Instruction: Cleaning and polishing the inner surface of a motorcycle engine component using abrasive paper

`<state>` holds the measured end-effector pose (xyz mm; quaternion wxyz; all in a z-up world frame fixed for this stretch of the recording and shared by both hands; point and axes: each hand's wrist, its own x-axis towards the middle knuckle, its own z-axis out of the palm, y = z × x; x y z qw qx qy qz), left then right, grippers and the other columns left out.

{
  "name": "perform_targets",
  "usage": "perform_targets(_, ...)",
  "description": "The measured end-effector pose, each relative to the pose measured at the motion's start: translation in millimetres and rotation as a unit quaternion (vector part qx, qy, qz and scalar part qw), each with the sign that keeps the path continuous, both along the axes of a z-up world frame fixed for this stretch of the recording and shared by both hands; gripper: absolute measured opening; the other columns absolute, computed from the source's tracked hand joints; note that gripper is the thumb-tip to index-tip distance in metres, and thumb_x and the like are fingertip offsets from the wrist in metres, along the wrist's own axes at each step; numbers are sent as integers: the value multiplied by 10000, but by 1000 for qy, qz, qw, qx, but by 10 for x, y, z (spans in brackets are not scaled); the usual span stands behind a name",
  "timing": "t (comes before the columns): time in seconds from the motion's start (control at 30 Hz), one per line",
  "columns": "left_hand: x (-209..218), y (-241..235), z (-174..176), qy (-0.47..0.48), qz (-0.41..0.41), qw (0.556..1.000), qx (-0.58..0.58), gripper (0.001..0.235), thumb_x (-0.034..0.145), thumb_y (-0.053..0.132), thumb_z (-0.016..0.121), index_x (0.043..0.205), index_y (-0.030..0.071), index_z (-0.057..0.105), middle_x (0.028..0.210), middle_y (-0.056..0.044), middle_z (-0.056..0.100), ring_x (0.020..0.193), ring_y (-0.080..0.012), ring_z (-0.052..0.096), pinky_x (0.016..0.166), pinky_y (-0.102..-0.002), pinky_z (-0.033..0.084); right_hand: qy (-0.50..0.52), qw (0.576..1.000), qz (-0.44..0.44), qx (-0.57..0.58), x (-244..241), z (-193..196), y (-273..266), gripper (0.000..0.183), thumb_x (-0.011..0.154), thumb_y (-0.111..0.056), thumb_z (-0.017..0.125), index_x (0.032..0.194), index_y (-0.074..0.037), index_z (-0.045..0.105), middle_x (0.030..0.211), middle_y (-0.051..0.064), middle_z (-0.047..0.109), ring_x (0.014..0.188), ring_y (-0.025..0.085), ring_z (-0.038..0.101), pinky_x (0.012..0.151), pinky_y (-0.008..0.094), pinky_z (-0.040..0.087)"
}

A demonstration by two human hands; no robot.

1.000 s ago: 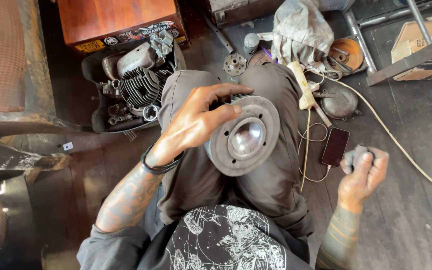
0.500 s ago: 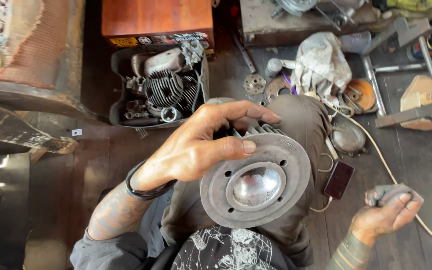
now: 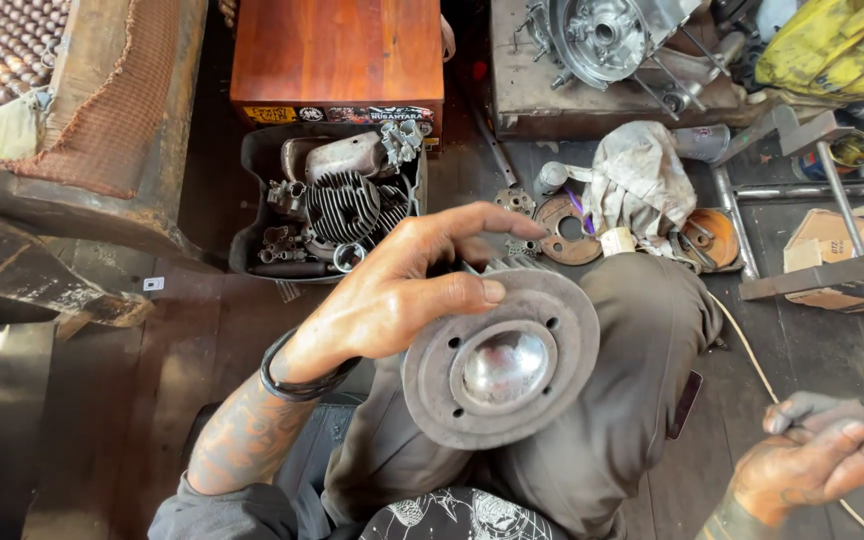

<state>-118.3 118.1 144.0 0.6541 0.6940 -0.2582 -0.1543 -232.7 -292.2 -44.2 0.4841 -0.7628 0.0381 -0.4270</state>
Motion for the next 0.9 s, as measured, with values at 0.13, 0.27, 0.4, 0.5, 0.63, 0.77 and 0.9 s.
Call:
perform_targets(0.13, 169, 28, 41, -50, 16, 999, 2, 495, 834, 181, 575, 1291, -5, 619, 868, -76, 646, 771, -151, 562, 697, -270, 460, 1, 1000, 10, -9, 186, 327, 104, 305, 1271, -317, 304, 1268, -12, 286, 842, 54, 298, 680, 171, 357, 658, 310, 345)
perform_targets(0.27, 340, 2, 52, -61, 60, 996, -4, 441, 837, 148, 568, 1248, 20, 666, 774, -30, 598, 722, -111, 503, 660, -239, 417, -3, 996, 86, -36, 449, 751, 207, 164, 1192, -164, 320, 1306, -49, 298, 836, 108, 422, 734, 204, 434, 757, 316, 392)
perform_targets(0.4, 461, -65, 63, -31, 57, 998, 10, 440, 842, 148, 555, 1240, 26, 697, 756, -32, 638, 671, -108, 543, 609, -218, 416, 65, 957, 239, -154, 773, 1254, 386, 226, 1088, 60, 463, 1296, -12, 415, 1065, 155, 629, 811, 182, 623, 758, 277, 544)
perform_targets(0.5, 506, -112, 50, -55, 54, 996, 41, 433, 848, 186, 540, 1214, 20, 702, 810, -50, 689, 723, -128, 592, 672, -240, 485, 176, 864, 337, -331, 1072, 1828, 883, 350, 873, -26, 710, 1200, -92, 608, 1021, 20, 780, 594, 94, 647, 534, 245, 491)
perform_targets(0.63, 559, -191, 77, -84, 50, 994, 46, 446, 853, 259, 483, 1146, 1, 697, 1068, -80, 782, 941, -189, 703, 860, -302, 548, 144, 804, 384, -431, 1415, 1911, 1092, 335, 875, -138, 720, 1199, -79, 660, 983, 40, 737, 684, 198, 646, 627, 334, 509)
perform_targets(0.77, 558, -234, 124, -104, 107, 983, 108, 404, 873, 288, 485, 1116, 67, 722, 911, -77, 803, 753, -239, 722, 696, -332, 557, 129, 760, 417, -482, 1673, 1961, 1099, 319, 812, -105, 750, 1116, -79, 655, 883, 48, 727, 601, 216, 650, 561, 361, 498)
perform_targets(0.9, 691, -271, 122, -96, 94, 985, 109, 394, 873, 302, 504, 1094, 52, 714, 898, -78, 807, 709, -222, 731, 646, -326, 560, 107, 756, 414, -496, 1839, 1952, 1053, 326, 789, -134, 769, 1101, -89, 683, 942, 34, 750, 624, 216, 669, 566, 364, 497)
